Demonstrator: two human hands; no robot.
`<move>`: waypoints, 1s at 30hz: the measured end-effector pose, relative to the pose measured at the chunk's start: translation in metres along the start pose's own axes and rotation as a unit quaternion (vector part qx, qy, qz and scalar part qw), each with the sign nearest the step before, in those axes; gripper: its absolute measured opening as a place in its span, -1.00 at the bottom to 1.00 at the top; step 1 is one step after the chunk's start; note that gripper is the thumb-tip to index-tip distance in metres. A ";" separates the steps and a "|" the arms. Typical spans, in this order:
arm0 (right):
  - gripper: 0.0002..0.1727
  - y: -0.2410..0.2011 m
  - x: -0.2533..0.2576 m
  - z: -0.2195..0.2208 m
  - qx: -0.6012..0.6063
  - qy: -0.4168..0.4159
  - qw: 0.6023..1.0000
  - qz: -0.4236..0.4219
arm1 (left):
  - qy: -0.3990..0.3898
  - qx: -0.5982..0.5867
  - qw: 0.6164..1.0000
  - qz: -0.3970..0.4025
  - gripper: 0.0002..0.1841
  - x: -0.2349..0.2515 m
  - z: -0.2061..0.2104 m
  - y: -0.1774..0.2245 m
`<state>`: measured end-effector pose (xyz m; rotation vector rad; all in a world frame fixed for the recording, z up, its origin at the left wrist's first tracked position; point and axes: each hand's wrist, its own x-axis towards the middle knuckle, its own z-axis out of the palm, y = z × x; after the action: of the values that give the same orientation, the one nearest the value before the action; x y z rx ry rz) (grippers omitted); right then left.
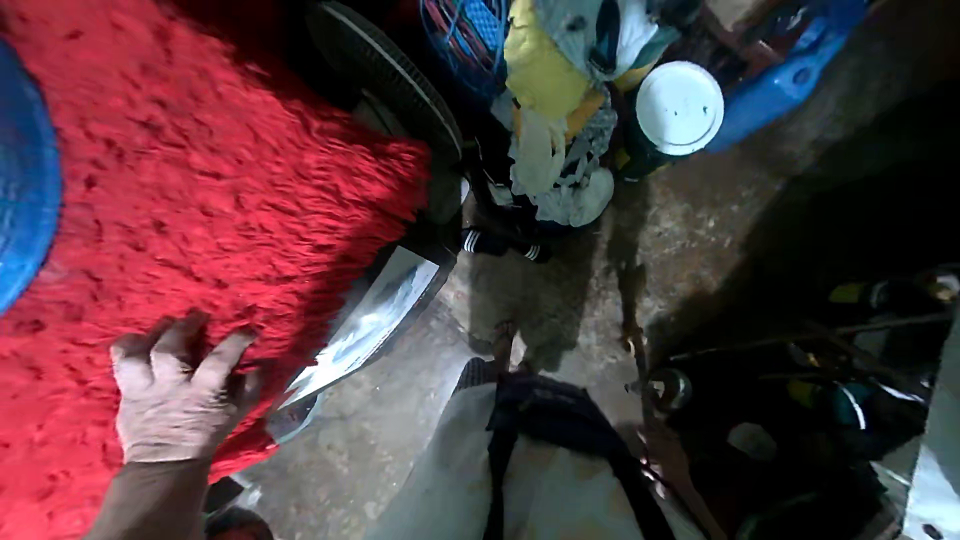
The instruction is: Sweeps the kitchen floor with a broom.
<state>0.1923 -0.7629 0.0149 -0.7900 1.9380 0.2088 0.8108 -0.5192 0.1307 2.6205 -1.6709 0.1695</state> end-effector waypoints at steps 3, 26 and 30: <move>-0.47 -0.037 -0.041 0.013 -0.037 0.009 0.999 0.022 | 0.027 -0.013 0.999 0.010 -0.51 0.000 0.006 -0.002; -0.76 -0.119 -0.017 0.010 0.371 -0.244 0.886 0.129 | 0.151 -0.012 0.988 -0.028 -0.58 0.026 -0.001 0.095; -0.77 -0.152 0.040 0.046 0.296 -0.202 0.933 0.039 | 0.107 -0.067 0.992 0.026 -0.66 0.057 0.017 0.136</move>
<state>0.3066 -0.8766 -0.0132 -0.2396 1.5147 -0.1576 0.7126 -0.6298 0.1158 2.3690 -1.6198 0.3154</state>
